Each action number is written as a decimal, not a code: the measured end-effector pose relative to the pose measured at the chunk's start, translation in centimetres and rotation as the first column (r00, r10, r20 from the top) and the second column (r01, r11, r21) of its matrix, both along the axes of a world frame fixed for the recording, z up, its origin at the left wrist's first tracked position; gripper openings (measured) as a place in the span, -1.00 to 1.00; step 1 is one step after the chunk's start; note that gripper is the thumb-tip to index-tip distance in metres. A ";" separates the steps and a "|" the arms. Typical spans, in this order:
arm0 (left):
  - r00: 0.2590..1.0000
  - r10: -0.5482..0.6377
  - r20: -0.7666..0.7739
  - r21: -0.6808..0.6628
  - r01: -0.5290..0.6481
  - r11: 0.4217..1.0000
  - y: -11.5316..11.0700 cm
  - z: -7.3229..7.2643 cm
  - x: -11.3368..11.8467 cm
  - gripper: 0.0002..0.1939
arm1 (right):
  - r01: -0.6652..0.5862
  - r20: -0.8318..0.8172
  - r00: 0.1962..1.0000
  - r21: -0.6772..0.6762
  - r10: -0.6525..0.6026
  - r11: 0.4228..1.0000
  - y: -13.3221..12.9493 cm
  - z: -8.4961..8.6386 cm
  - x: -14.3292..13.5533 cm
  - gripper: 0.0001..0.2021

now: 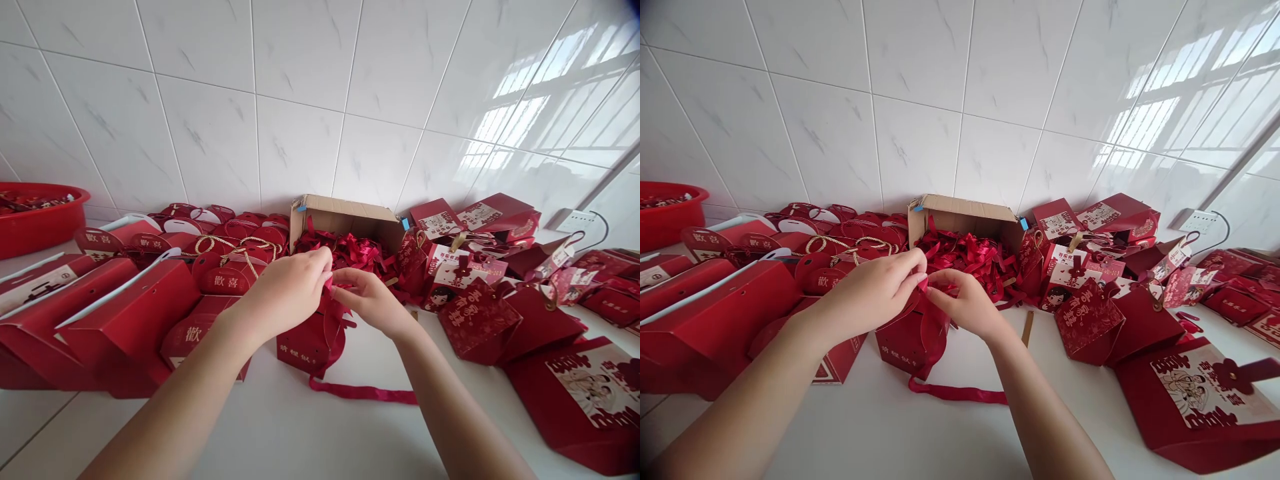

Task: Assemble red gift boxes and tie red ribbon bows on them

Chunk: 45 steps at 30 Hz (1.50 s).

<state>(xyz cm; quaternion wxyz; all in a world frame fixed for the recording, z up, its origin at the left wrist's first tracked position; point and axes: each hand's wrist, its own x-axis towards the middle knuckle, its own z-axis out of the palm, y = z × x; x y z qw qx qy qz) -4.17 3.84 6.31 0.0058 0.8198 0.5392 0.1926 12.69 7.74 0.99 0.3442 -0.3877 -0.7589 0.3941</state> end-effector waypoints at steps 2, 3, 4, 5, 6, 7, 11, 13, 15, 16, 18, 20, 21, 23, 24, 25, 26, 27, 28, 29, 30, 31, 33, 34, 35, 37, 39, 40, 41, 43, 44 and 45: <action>0.999 0.004 0.054 0.043 -0.007 0.999 -0.7 0.5 0.0 -0.83 | -0.131 -0.140 0.983 -0.095 0.117 0.987 -0.3 0.3 -0.1 -0.72; 0.997 0.016 0.073 0.051 -0.020 0.998 -0.9 0.6 -0.1 -0.85 | -0.142 -0.193 0.974 -0.108 0.119 0.984 -0.5 0.6 -0.1 -0.70; 0.995 0.037 0.088 0.042 -0.040 0.998 -1.0 0.6 -0.3 -0.85 | -0.121 -0.242 0.966 -0.104 0.093 0.987 -0.7 0.8 0.0 -0.70; 0.993 0.063 0.095 0.003 -0.064 0.998 -1.1 0.6 -0.6 -0.83 | -0.088 -0.290 0.955 -0.092 0.058 0.992 -0.9 1.1 0.1 -0.70; 0.992 0.092 0.082 -0.067 -0.087 0.994 -1.0 0.4 -1.0 -0.78 | -0.055 -0.338 0.941 -0.077 0.026 0.996 -1.1 1.3 0.2 -0.71; 0.992 0.118 0.037 -0.161 -0.110 0.981 -0.8 0.3 -1.4 -0.72 | -0.024 -0.384 0.923 -0.060 -0.001 0.998 -1.3 1.6 0.4 -0.72; 0.965 0.101 -0.241 -0.478 -0.208 0.853 0.1 -0.6 -2.3 -0.64 | 0.080 -0.523 0.851 0.063 -0.035 0.995 -2.5 3.0 1.6 -0.85; 0.959 0.080 -0.273 -0.508 -0.214 0.834 0.5 -0.9 -2.3 -0.72 | 0.139 -0.589 0.807 0.137 -0.032 0.981 -3.7 3.9 2.5 -0.92; 0.964 0.067 -0.257 -0.510 -0.194 0.838 0.9 -1.1 -2.2 -0.79 | 0.220 -0.665 0.746 0.227 -0.014 0.949 -5.3 4.8 3.7 -0.93; 0.967 0.061 -0.246 -0.510 -0.183 0.841 1.1 -1.2 -2.1 -0.81 | 0.263 -0.698 0.716 0.268 -0.002 0.927 -6.0 5.2 4.3 -0.91; 0.974 0.050 -0.221 -0.511 -0.159 0.845 1.3 -1.3 -2.2 -0.83 | 0.332 -0.731 0.682 0.326 0.013 0.885 -7.2 5.9 5.4 -0.86; 0.980 0.039 -0.196 -0.511 -0.136 0.849 1.6 -1.4 -2.4 -0.83 | 0.359 -0.731 0.683 0.340 0.004 0.869 -7.6 6.2 6.1 -0.81; 0.982 0.030 -0.184 -0.513 -0.123 0.849 1.7 -1.5 -2.4 -0.84 | 0.357 -0.717 0.696 0.324 -0.018 0.876 -7.4 6.1 6.1 -0.80; 0.986 0.009 -0.165 -0.528 -0.096 0.844 1.8 -1.7 -2.5 -0.85 | 0.329 -0.648 0.754 0.238 -0.102 0.914 -6.2 5.6 5.6 -0.82; 0.988 -0.002 -0.157 -0.537 -0.083 0.839 1.9 -1.7 -2.4 -0.84 | 0.299 -0.579 0.801 0.168 -0.151 0.939 -5.3 5.1 5.1 -0.85; 0.989 -0.012 -0.150 -0.547 -0.073 0.834 1.9 -1.7 -2.4 -0.83 | 0.258 -0.475 0.860 0.085 -0.189 0.962 -4.4 4.6 4.5 -0.88; 0.989 -0.019 -0.145 -0.555 -0.066 0.829 1.9 -1.7 -2.3 -0.82 | 0.208 -0.349 0.917 0.008 -0.192 0.978 -3.4 4.0 3.9 -0.90; 0.990 -0.022 -0.142 -0.560 -0.062 0.826 1.9 -1.7 -2.1 -0.81 | 0.155 -0.218 0.962 -0.062 -0.165 0.986 -2.5 3.5 3.3 -0.90; 0.990 -0.024 -0.139 -0.564 -0.059 0.823 2.0 -1.7 -2.0 -0.81 | 0.113 -0.098 0.987 -0.126 -0.125 0.986 -1.6 2.9 2.8 -0.88; 0.990 -0.026 -0.137 -0.568 -0.057 0.821 2.0 -1.6 -1.9 -0.81 | 0.084 -0.006 0.996 -0.175 -0.087 0.981 -1.0 2.4 2.3 -0.86; 0.990 -0.027 -0.136 -0.572 -0.056 0.819 2.0 -1.6 -1.8 -0.81 | 0.071 0.057 0.997 -0.211 -0.060 0.975 -0.4 2.0 2.0 -0.84; 0.990 -0.028 -0.135 -0.576 -0.055 0.816 1.9 -1.5 -1.8 -0.81 | 0.067 0.093 0.995 -0.235 -0.047 0.970 -0.1 1.6 1.8 -0.83; 0.990 -0.031 -0.136 -0.584 -0.055 0.810 1.9 -1.4 -1.8 -0.82 | 0.056 0.116 0.993 -0.255 -0.027 0.965 0.4 1.1 1.5 -0.82; 0.990 -0.032 -0.136 -0.588 -0.055 0.807 1.9 -1.4 -1.8 -0.82 | 0.043 0.120 0.993 -0.256 -0.013 0.966 0.4 0.9 1.5 -0.81; 0.990 -0.032 -0.137 -0.592 -0.055 0.804 1.9 -1.4 -1.8 -0.82 | 0.029 0.124 0.992 -0.255 0.003 0.966 0.5 0.7 1.5 -0.81; 0.990 -0.034 -0.136 -0.597 -0.054 0.801 1.9 -1.4 -1.8 -0.83 | 0.010 0.133 0.991 -0.254 0.025 0.967 0.5 0.4 1.4 -0.81; 0.990 -0.036 -0.135 -0.601 -0.053 0.798 2.0 -1.4 -1.8 -0.84 | 0.001 0.135 0.990 -0.256 0.034 0.967 0.6 0.2 1.2 -0.81; 0.990 -0.038 -0.135 -0.603 -0.051 0.796 2.0 -1.4 -1.8 -0.84 | -0.002 0.134 0.990 -0.259 0.038 0.966 0.7 0.1 1.1 -0.81; 0.990 -0.041 -0.134 -0.608 -0.050 0.793 2.0 -1.5 -1.8 -0.84 | -0.006 0.130 0.991 -0.264 0.042 0.964 0.7 0.0 1.0 -0.81; 0.990 -0.043 -0.132 -0.614 -0.047 0.788 2.0 -1.5 -1.8 -0.85 | -0.009 0.116 0.992 -0.275 0.043 0.961 0.9 -0.3 0.8 -0.81; 0.990 -0.042 -0.131 -0.615 -0.048 0.787 2.0 -1.5 -1.8 -0.85 | -0.010 0.109 0.993 -0.280 0.042 0.960 0.9 -0.3 0.8 -0.81; 0.991 -0.038 -0.131 -0.615 -0.051 0.787 2.0 -1.5 -1.8 -0.85 | -0.008 0.103 0.994 -0.282 0.039 0.960 1.0 -0.4 0.8 -0.80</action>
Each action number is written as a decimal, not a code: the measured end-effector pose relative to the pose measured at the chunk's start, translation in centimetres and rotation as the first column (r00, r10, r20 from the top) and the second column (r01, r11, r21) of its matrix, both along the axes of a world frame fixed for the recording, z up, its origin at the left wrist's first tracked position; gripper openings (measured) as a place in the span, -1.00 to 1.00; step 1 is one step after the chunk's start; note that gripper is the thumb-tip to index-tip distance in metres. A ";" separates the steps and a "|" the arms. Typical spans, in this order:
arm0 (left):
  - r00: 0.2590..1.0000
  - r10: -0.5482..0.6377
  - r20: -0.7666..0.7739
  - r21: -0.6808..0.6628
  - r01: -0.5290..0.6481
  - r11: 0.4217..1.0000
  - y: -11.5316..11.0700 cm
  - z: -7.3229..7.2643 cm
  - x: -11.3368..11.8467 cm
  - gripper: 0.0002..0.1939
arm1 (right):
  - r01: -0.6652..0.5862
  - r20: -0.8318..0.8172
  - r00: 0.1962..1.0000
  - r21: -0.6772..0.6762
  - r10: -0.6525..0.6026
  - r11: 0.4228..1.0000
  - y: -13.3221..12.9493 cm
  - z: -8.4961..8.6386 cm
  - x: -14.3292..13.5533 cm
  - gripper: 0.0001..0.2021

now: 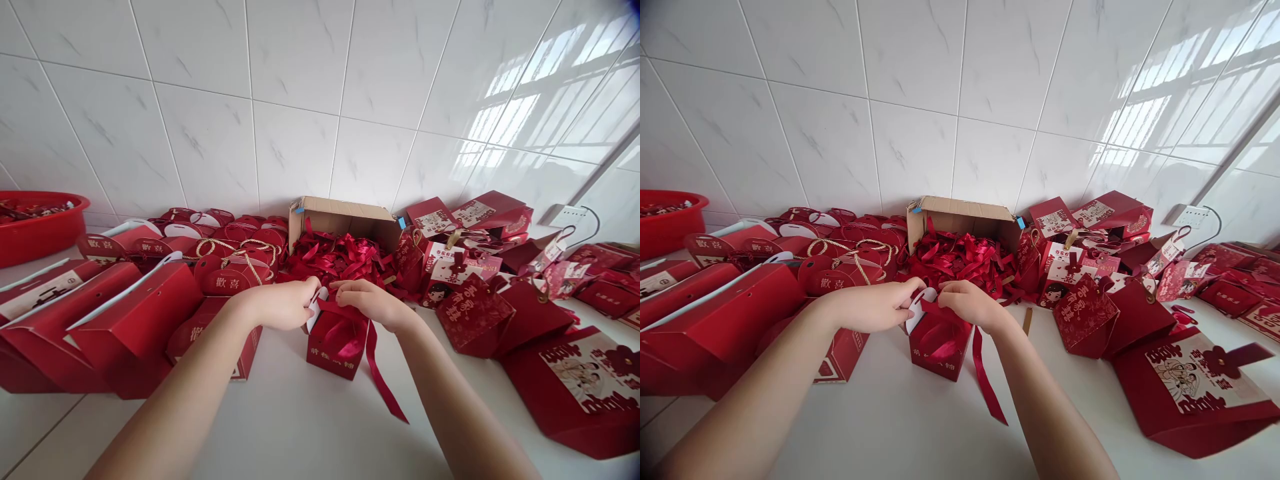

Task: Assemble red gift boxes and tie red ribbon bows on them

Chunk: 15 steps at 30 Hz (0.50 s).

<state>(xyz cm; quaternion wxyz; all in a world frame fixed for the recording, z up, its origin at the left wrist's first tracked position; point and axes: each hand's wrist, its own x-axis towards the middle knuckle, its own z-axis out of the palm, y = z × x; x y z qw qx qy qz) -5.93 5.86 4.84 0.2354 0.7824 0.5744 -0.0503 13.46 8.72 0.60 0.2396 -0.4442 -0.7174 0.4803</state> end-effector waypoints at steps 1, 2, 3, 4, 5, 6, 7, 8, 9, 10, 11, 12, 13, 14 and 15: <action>1.000 0.004 0.000 0.001 -0.004 1.000 0.0 0.0 0.0 -0.85 | 0.000 -0.003 1.000 -0.001 0.000 1.000 0.0 0.0 0.0 -0.80; 1.000 0.008 0.001 0.002 -0.008 1.000 0.0 0.0 0.0 -0.84 | -0.003 -0.005 1.000 -0.001 0.003 1.000 0.0 0.0 0.1 -0.80; 1.000 0.012 0.003 0.003 -0.012 1.000 0.0 0.0 0.0 -0.84 | -0.009 -0.005 1.000 -0.002 0.009 1.000 0.0 0.1 0.1 -0.80; 1.000 0.015 0.004 0.003 -0.015 1.000 -0.1 0.0 0.0 -0.83 | -0.015 -0.006 1.000 -0.004 0.015 1.000 0.0 0.2 0.2 -0.80; 1.000 0.018 0.006 0.004 -0.018 1.000 -0.1 0.0 0.0 -0.83 | -0.021 -0.005 1.000 -0.007 0.020 1.000 -0.1 0.3 0.2 -0.80; 1.000 0.022 0.008 0.008 -0.022 1.000 -0.1 0.0 0.0 -0.83 | -0.025 -0.003 1.000 -0.012 0.025 1.000 -0.1 0.3 0.3 -0.80; 1.000 0.025 0.011 0.013 -0.025 1.000 -0.2 0.1 0.0 -0.83 | -0.028 0.000 1.000 -0.020 0.028 0.999 -0.2 0.4 0.3 -0.79; 0.999 0.028 0.014 0.018 -0.028 0.999 -0.2 0.1 0.0 -0.83 | -0.026 0.005 1.000 -0.029 0.026 0.999 -0.2 0.5 0.3 -0.79; 0.999 0.030 0.018 0.022 -0.031 0.999 -0.2 0.1 0.0 -0.83 | -0.022 0.008 1.000 -0.036 0.023 0.999 -0.3 0.5 0.2 -0.79; 0.999 0.031 0.021 0.024 -0.031 0.999 -0.2 0.1 0.0 -0.83 | -0.016 0.008 1.000 -0.040 0.016 0.999 -0.3 0.5 0.2 -0.80; 0.999 0.031 0.023 0.025 -0.031 0.999 -0.2 0.1 0.1 -0.83 | -0.008 0.006 1.000 -0.039 0.008 0.999 -0.3 0.5 0.1 -0.79; 0.999 0.030 0.025 0.024 -0.031 0.999 -0.2 0.1 0.1 -0.83 | 0.003 0.003 1.000 -0.033 -0.003 0.999 -0.3 0.5 0.1 -0.79; 0.999 0.029 0.026 0.022 -0.030 0.999 -0.2 0.1 0.1 -0.83 | 0.014 -0.001 1.000 -0.024 -0.014 1.000 -0.3 0.4 0.1 -0.79; 0.999 0.028 0.028 0.021 -0.029 0.999 -0.2 0.0 0.1 -0.82 | 0.024 -0.005 1.000 -0.015 -0.024 1.000 -0.3 0.4 0.0 -0.78; 0.999 0.027 0.029 0.019 -0.028 0.999 -0.2 0.0 0.1 -0.82 | 0.031 -0.010 0.999 -0.009 -0.031 0.999 -0.2 0.4 0.0 -0.78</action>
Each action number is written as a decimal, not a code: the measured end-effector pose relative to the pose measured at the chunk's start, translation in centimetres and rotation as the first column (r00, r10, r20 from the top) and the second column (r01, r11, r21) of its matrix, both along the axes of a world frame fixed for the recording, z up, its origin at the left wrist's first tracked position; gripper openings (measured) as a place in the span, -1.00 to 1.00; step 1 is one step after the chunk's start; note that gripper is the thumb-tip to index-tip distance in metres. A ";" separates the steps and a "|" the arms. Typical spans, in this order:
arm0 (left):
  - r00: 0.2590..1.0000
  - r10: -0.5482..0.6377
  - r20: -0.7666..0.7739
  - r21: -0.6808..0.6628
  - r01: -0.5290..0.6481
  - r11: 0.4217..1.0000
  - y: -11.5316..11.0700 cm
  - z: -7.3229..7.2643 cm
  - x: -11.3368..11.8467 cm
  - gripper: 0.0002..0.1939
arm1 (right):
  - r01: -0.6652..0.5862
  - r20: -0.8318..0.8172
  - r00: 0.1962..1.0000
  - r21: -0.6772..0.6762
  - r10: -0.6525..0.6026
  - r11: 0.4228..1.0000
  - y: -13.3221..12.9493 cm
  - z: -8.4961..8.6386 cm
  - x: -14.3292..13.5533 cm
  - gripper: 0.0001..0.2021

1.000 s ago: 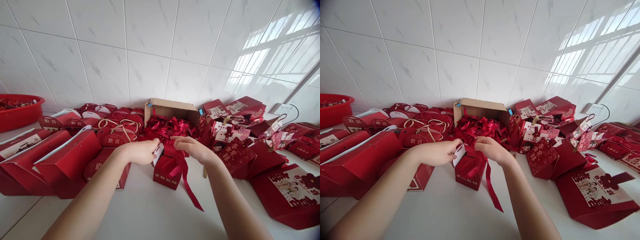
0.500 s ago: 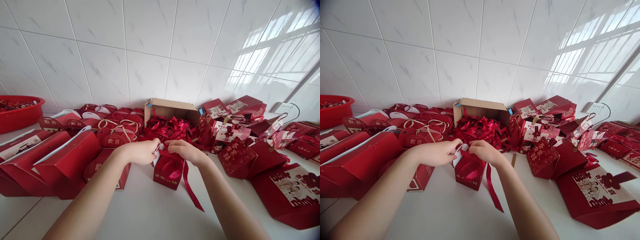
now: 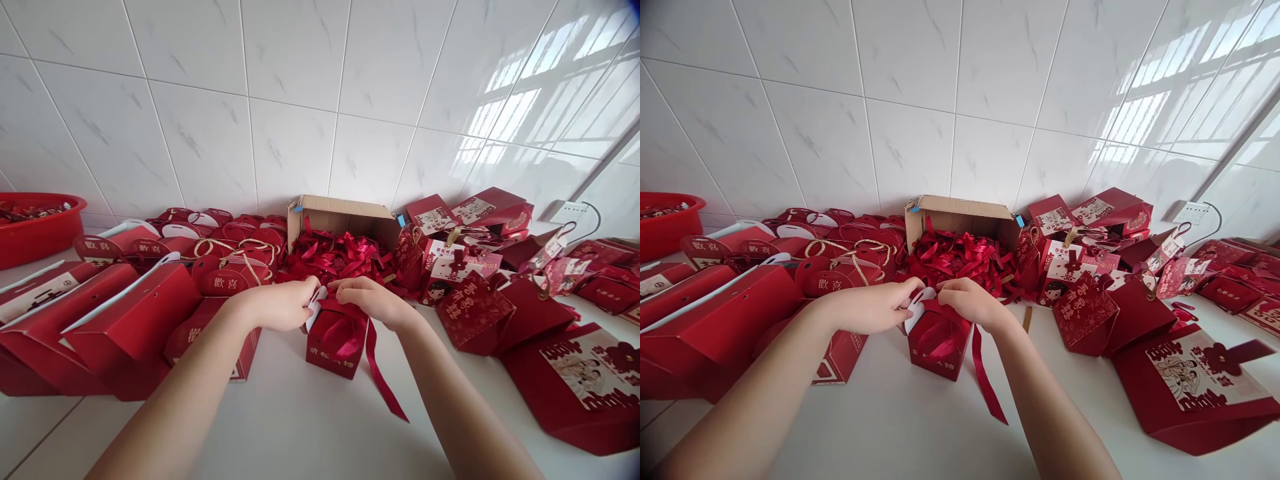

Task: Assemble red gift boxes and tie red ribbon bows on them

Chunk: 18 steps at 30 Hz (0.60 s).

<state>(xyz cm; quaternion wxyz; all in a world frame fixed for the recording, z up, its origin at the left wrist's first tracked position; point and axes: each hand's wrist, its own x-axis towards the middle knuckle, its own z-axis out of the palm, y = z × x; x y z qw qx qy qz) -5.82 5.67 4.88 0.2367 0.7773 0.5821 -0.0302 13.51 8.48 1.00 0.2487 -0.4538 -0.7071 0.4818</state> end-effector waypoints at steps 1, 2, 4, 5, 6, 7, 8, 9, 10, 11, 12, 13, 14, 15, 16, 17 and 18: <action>1.000 0.000 0.000 -0.001 0.000 1.000 0.0 0.0 0.0 -0.82 | 0.005 -0.007 1.000 0.002 -0.005 1.000 0.0 0.0 0.0 -0.78; 1.000 0.000 -0.001 -0.001 0.000 1.000 0.0 0.0 0.0 -0.82 | 0.009 -0.015 1.000 0.000 -0.009 1.000 0.0 0.0 0.1 -0.79; 1.000 0.000 -0.004 0.000 0.000 1.000 0.0 0.0 0.0 -0.82 | 0.008 -0.030 1.000 -0.008 -0.008 1.000 0.0 0.1 0.2 -0.80; 1.000 -0.001 -0.005 0.001 0.001 1.000 0.0 0.0 0.1 -0.82 | 0.004 -0.034 0.999 -0.011 -0.005 1.000 -0.1 0.1 0.2 -0.80; 1.000 -0.002 -0.005 0.001 0.002 1.000 -0.1 0.0 0.1 -0.82 | -0.001 -0.038 0.999 -0.012 0.001 1.000 -0.1 0.1 0.2 -0.80; 1.000 -0.004 -0.004 0.001 0.004 1.000 -0.1 0.0 0.1 -0.82 | -0.008 -0.041 0.999 -0.012 0.008 1.000 -0.1 0.1 0.3 -0.80; 1.000 -0.006 -0.003 0.000 0.006 1.000 -0.1 0.1 0.1 -0.82 | -0.016 -0.046 0.999 -0.012 0.015 1.000 -0.1 0.1 0.2 -0.80; 1.000 -0.008 -0.002 -0.001 0.008 1.000 -0.1 0.1 0.1 -0.82 | -0.022 -0.052 0.998 -0.016 0.021 1.000 -0.1 0.1 0.2 -0.80; 1.000 -0.009 -0.001 -0.002 0.009 1.000 -0.1 0.1 0.1 -0.82 | -0.026 -0.057 0.998 -0.021 0.025 0.999 -0.1 0.0 0.1 -0.80; 1.000 -0.010 -0.001 -0.002 0.010 1.000 -0.1 0.1 0.1 -0.83 | -0.030 -0.060 0.998 -0.028 0.029 0.999 -0.1 -0.1 0.1 -0.80; 1.000 -0.010 -0.001 -0.002 0.010 1.000 -0.1 0.1 0.1 -0.83 | -0.033 -0.061 0.998 -0.033 0.031 0.999 -0.1 -0.3 -0.1 -0.80; 1.000 -0.010 0.000 -0.001 0.010 1.000 0.0 0.1 0.0 -0.83 | -0.035 -0.061 0.998 -0.035 0.032 0.999 0.0 -0.4 -0.2 -0.80; 1.000 -0.009 0.002 0.000 0.009 1.000 0.0 0.1 0.0 -0.83 | -0.033 -0.061 0.998 -0.032 0.031 0.999 0.0 -0.5 -0.3 -0.80; 1.000 -0.008 0.006 0.002 0.008 1.000 0.0 0.1 0.0 -0.82 | -0.029 -0.061 0.998 -0.024 0.028 0.999 0.0 -0.6 -0.4 -0.81; 1.000 -0.007 0.011 0.005 0.007 1.000 0.0 0.1 0.0 -0.82 | -0.024 -0.060 0.998 -0.013 0.023 1.000 0.1 -0.7 -0.6 -0.81; 1.000 -0.004 0.017 0.009 0.004 1.000 -0.1 0.1 0.0 -0.81 | -0.018 -0.058 0.998 -0.005 0.018 1.000 0.1 -0.7 -0.6 -0.81; 1.000 -0.001 0.025 0.012 0.001 1.000 -0.1 0.2 0.0 -0.81 | -0.015 -0.052 0.999 0.001 0.015 1.000 0.1 -0.8 -0.7 -0.81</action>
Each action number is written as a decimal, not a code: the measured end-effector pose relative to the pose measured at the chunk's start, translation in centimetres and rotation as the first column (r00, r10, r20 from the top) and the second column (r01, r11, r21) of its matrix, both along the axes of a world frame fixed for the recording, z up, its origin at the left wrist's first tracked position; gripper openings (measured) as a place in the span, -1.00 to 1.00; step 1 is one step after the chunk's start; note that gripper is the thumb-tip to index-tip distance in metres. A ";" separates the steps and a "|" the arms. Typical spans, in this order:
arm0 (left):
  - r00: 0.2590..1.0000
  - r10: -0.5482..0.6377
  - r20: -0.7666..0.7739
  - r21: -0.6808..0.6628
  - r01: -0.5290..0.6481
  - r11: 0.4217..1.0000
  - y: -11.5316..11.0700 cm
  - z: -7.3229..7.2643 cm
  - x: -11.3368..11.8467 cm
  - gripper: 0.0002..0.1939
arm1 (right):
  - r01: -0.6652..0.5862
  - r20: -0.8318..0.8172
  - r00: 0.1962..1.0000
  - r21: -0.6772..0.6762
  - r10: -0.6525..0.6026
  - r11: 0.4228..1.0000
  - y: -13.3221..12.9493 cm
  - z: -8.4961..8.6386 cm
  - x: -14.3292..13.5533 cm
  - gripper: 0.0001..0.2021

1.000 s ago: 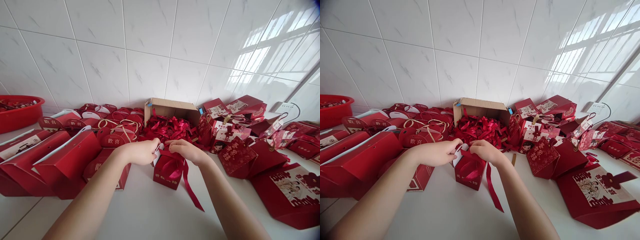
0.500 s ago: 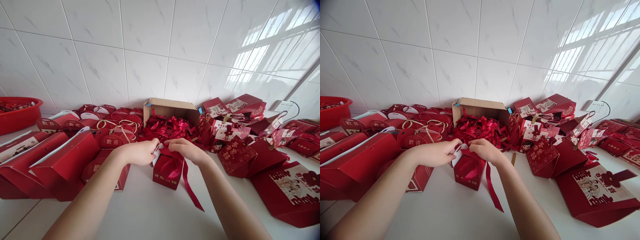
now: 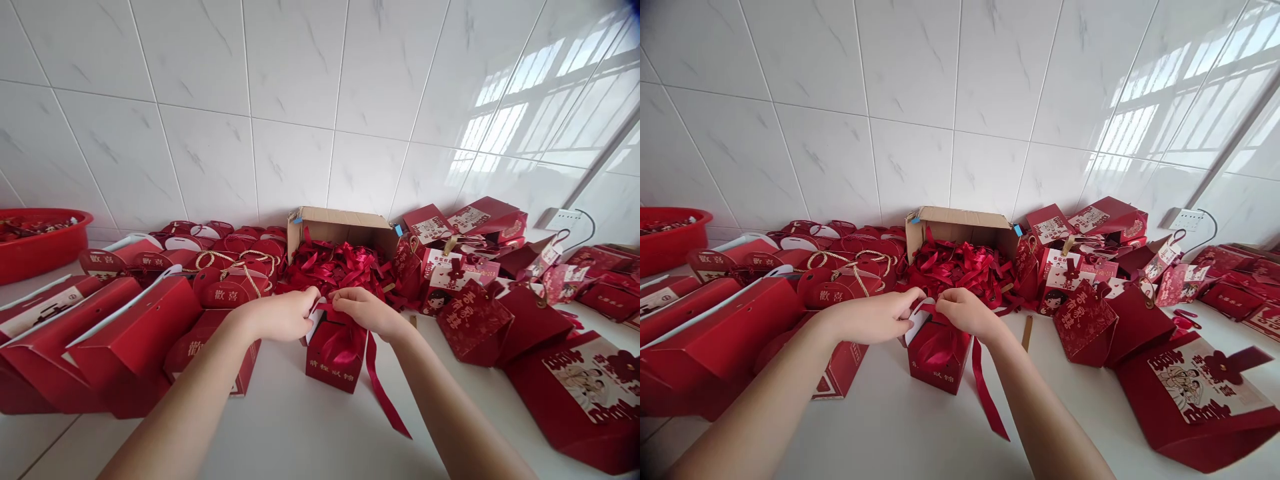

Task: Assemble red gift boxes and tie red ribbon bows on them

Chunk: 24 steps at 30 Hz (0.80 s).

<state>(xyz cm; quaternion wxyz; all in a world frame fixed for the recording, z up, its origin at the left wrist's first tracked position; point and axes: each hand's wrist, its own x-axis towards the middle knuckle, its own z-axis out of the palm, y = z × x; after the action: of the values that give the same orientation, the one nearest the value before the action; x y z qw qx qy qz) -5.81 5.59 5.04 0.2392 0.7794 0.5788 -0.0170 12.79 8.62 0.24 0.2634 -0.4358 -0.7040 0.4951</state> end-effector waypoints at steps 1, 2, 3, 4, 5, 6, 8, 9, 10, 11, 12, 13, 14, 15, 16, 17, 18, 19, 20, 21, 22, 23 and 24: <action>1.000 0.002 0.010 0.003 -0.002 1.000 0.0 0.0 0.0 -0.81 | -0.002 0.009 1.000 0.003 0.002 1.000 0.0 0.0 0.0 -0.82; 1.000 0.005 0.023 0.006 -0.005 1.000 0.0 0.0 0.0 -0.81 | -0.010 0.018 1.000 0.005 0.009 1.000 0.0 0.0 -0.1 -0.82; 0.999 0.008 0.038 0.011 -0.009 1.000 0.0 0.1 0.1 -0.80 | -0.020 0.028 0.999 0.008 0.020 1.000 0.0 0.0 -0.1 -0.82; 0.998 0.015 0.055 0.019 -0.016 1.000 0.0 0.1 0.1 -0.77 | -0.030 0.036 0.999 0.014 0.030 0.999 0.0 0.0 -0.1 -0.83; 0.997 0.024 0.073 0.030 -0.026 0.999 0.1 0.0 0.1 -0.73 | -0.040 0.043 0.998 0.024 0.039 0.999 -0.1 0.0 -0.1 -0.83; 0.995 0.035 0.090 0.043 -0.039 0.998 0.2 0.0 0.1 -0.70 | -0.048 0.051 0.998 0.038 0.046 0.998 -0.1 0.0 -0.1 -0.83; 0.991 0.060 0.118 0.073 -0.069 0.995 0.4 -0.2 0.2 -0.71 | -0.061 0.069 0.996 0.069 0.056 0.996 -0.2 0.0 -0.2 -0.84; 0.989 0.071 0.129 0.086 -0.083 0.993 0.5 -0.3 0.2 -0.73 | -0.066 0.081 0.995 0.086 0.059 0.994 -0.3 0.1 -0.2 -0.83; 0.987 0.080 0.138 0.095 -0.093 0.991 0.6 -0.3 0.3 -0.75 | -0.068 0.092 0.994 0.102 0.059 0.992 -0.4 0.2 -0.2 -0.83; 0.985 0.086 0.147 0.104 -0.102 0.989 0.7 -0.4 0.3 -0.77 | -0.065 0.099 0.994 0.119 0.053 0.991 -0.5 0.4 -0.1 -0.83; 0.984 0.095 0.154 0.116 -0.113 0.987 0.7 -0.4 0.2 -0.78 | -0.044 0.109 0.994 0.147 0.028 0.988 -0.7 0.7 0.0 -0.83; 0.981 0.110 0.158 0.137 -0.132 0.982 0.8 -0.3 0.0 -0.78 | -0.004 0.126 0.992 0.191 -0.021 0.982 -1.0 1.1 0.4 -0.81; 0.978 0.136 0.159 0.169 -0.163 0.972 0.9 -0.1 -0.2 -0.78 | 0.040 0.155 0.985 0.243 -0.080 0.969 -1.3 1.6 0.8 -0.78; 0.972 0.178 0.156 0.218 -0.210 0.953 1.0 0.2 -0.7 -0.77 | 0.075 0.196 0.971 0.296 -0.138 0.952 -1.7 2.0 1.5 -0.74; 0.961 0.235 0.149 0.276 -0.268 0.923 1.0 0.5 -1.2 -0.77 | 0.092 0.245 0.952 0.339 -0.183 0.936 -2.1 2.5 2.2 -0.71; 0.943 0.302 0.142 0.339 -0.333 0.880 1.1 0.8 -1.9 -0.76 | 0.088 0.296 0.933 0.366 -0.206 0.926 -2.5 3.0 3.1 -0.71; 0.916 0.376 0.137 0.403 -0.398 0.824 1.1 1.2 -2.7 -0.75 | 0.068 0.342 0.917 0.368 -0.203 0.927 -2.9 3.3 3.9 -0.73; 0.886 0.442 0.141 0.467 -0.453 0.759 1.2 1.5 -3.4 -0.73 | 0.042 0.376 0.909 0.350 -0.182 0.936 -3.2 3.5 4.7 -0.77; 0.857 0.492 0.154 0.540 -0.490 0.684 1.2 1.8 -4.2 -0.72 | 0.021 0.397 0.904 0.331 -0.160 0.943 -3.3 3.6 5.4 -0.81; 0.836 0.520 0.173 0.614 -0.505 0.607 1.1 2.0 -4.8 -0.70 | 0.009 0.408 0.901 0.319 -0.146 0.948 -3.3 3.6 6.0 -0.84; 0.827 0.526 0.200 0.682 -0.503 0.531 1.1 2.1 -5.3 -0.69 | 0.001 0.418 0.898 0.311 -0.137 0.950 -3.2 3.4 6.3 -0.85; 0.830 0.503 0.239 0.729 -0.496 0.471 1.1 2.2 -5.5 -0.67 | -0.003 0.427 0.894 0.305 -0.134 0.952 -3.0 3.3 6.4 -0.84; 0.844 0.458 0.279 0.748 -0.490 0.448 1.0 2.1 -5.6 -0.66 | -0.009 0.450 0.883 0.298 -0.132 0.955 -2.8 3.2 6.4 -0.82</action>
<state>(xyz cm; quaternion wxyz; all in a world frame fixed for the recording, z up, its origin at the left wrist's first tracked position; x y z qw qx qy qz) -11.39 6.61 7.17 -0.1285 0.6087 0.7128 0.3239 19.17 5.85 3.40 0.1642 -0.5204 -0.7971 0.2585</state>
